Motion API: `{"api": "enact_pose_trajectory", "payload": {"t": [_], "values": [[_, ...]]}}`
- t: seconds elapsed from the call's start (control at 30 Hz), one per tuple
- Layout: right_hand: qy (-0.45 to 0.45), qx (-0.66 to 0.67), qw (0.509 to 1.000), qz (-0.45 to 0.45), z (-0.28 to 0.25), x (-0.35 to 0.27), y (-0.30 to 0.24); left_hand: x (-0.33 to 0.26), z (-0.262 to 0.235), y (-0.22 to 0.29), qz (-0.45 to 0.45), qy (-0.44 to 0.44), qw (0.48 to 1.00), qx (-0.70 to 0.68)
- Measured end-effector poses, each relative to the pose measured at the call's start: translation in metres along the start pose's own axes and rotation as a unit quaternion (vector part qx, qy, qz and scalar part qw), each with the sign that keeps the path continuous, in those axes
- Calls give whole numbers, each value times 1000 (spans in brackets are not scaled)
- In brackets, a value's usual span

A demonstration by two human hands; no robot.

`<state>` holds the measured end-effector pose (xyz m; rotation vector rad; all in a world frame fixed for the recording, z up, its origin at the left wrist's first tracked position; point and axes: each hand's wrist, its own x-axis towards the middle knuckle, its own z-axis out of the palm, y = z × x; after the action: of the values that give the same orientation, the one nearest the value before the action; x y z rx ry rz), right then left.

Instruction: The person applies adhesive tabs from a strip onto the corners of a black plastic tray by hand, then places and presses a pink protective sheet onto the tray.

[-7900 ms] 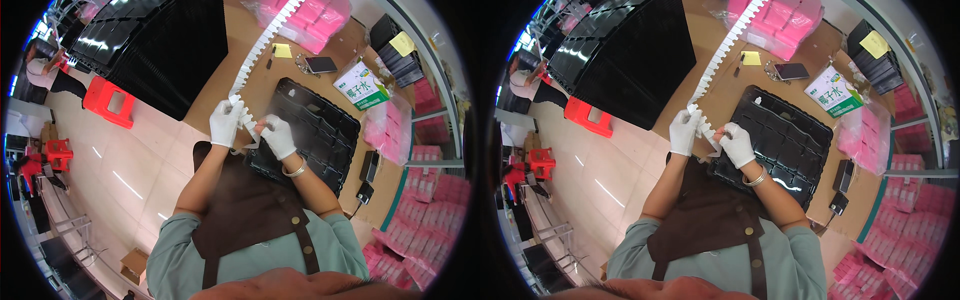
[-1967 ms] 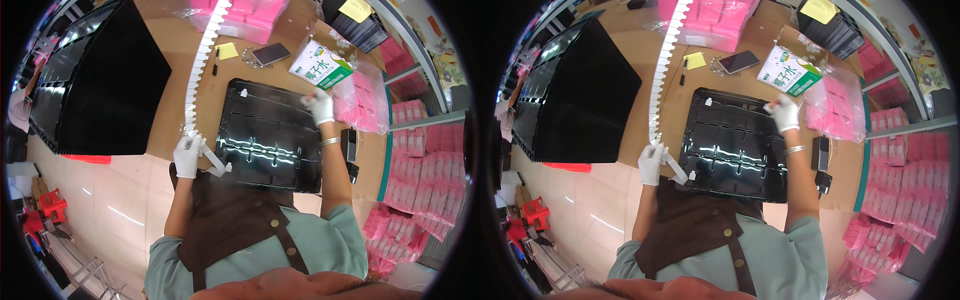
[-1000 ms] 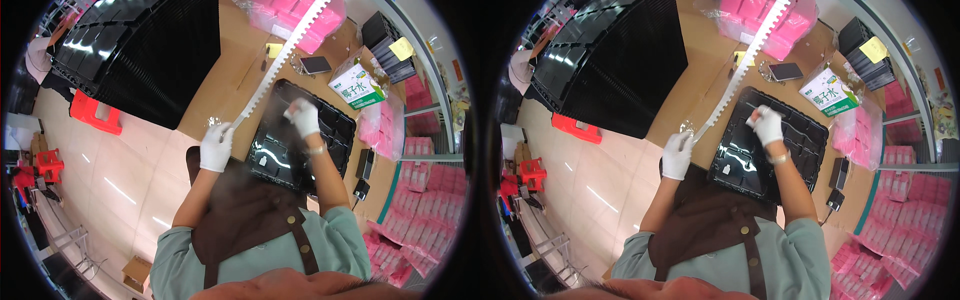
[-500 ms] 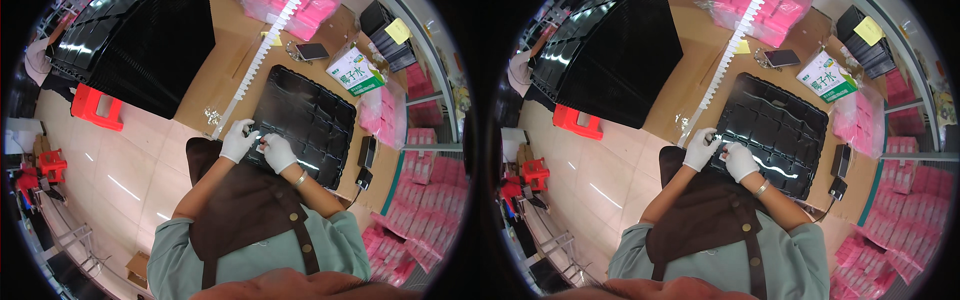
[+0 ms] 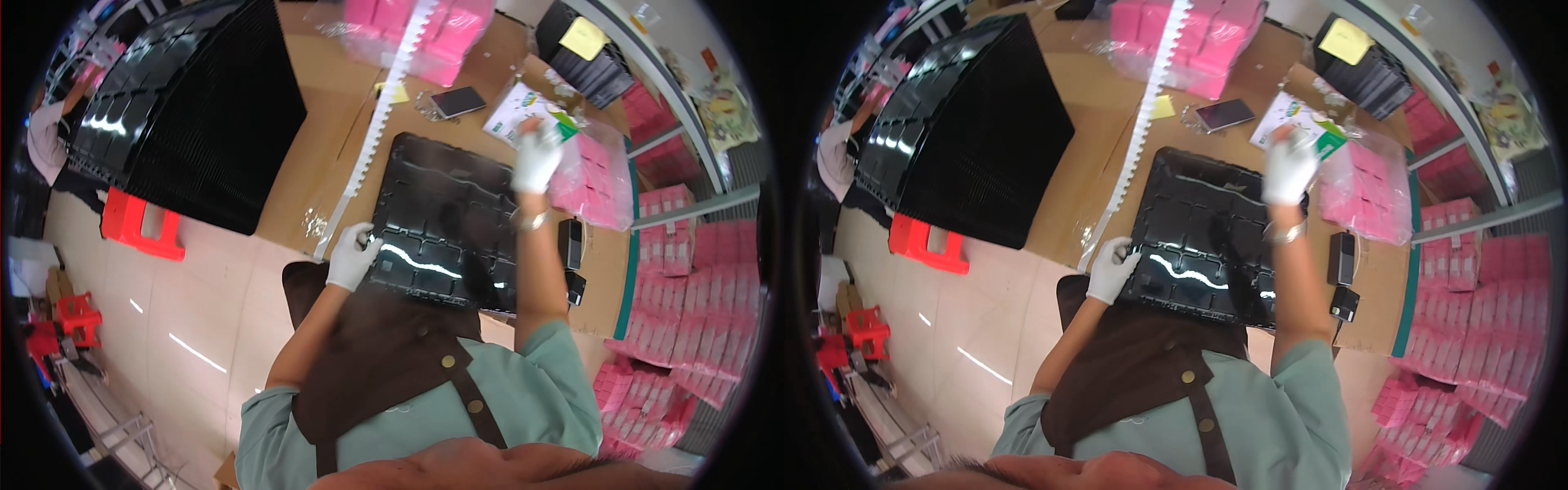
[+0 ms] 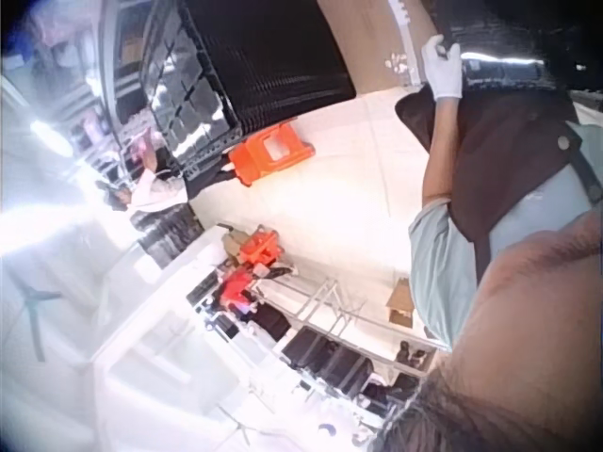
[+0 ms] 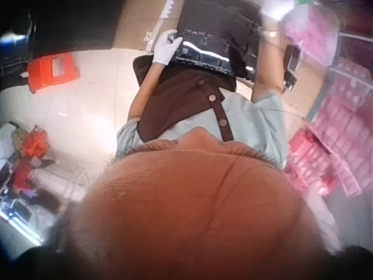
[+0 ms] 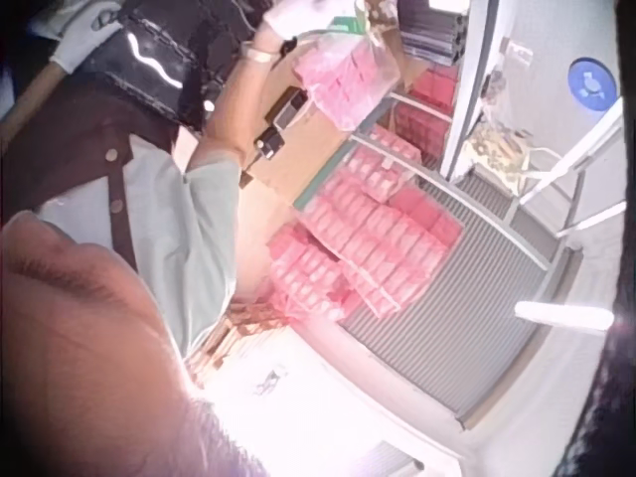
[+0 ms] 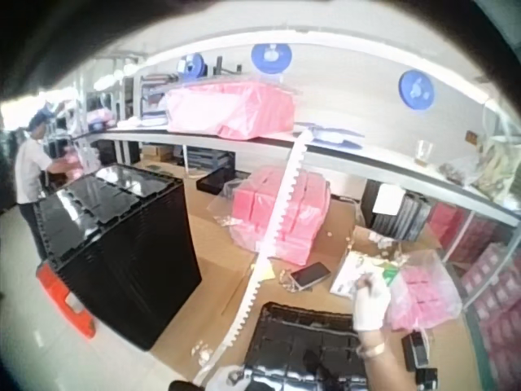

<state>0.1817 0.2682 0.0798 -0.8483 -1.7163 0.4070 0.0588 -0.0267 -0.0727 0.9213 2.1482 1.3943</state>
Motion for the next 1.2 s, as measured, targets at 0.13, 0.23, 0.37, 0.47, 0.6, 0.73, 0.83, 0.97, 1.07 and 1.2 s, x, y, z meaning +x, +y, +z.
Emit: {"api": "enact_pose_trajectory", "payload": {"t": [0.13, 0.23, 0.37, 0.47, 0.6, 0.73, 0.83, 0.97, 1.07, 1.2], "values": [[12, -135, 990, 43, -19, 130, 87, 1, 1, 5, 12, -7, 1000, -14], [-187, -106, 976, -21, -34, 158, 147, 5, 7, -2, 25, -2, 1000, -12], [-79, -231, 970, 25, -78, 159, 171, -3, 1, 14, -25, 8, 999, -27], [-118, -438, 889, 56, -131, 123, 272, -1, 1, 16, -21, 5, 1000, -20], [-377, -413, 822, 111, -140, 12, 378, 6, 2, 0, -30, -23, 999, 9], [-382, -453, 792, 147, -137, 11, 312, 8, -3, 2, -9, 4, 998, 60], [-239, -343, 896, 151, -170, 18, 353, 20, -3, 25, 55, 63, 996, 45], [26, -176, 949, 259, -210, 66, 320, 18, -13, 50, -55, 29, 991, -119], [-39, -13, 992, 116, -204, 71, 176, 23, 13, 84, -36, -148, 955, -255], [-253, -35, 967, 25, -145, 12, 37, 40, 83, 135, -90, -433, 781, -440]]}}
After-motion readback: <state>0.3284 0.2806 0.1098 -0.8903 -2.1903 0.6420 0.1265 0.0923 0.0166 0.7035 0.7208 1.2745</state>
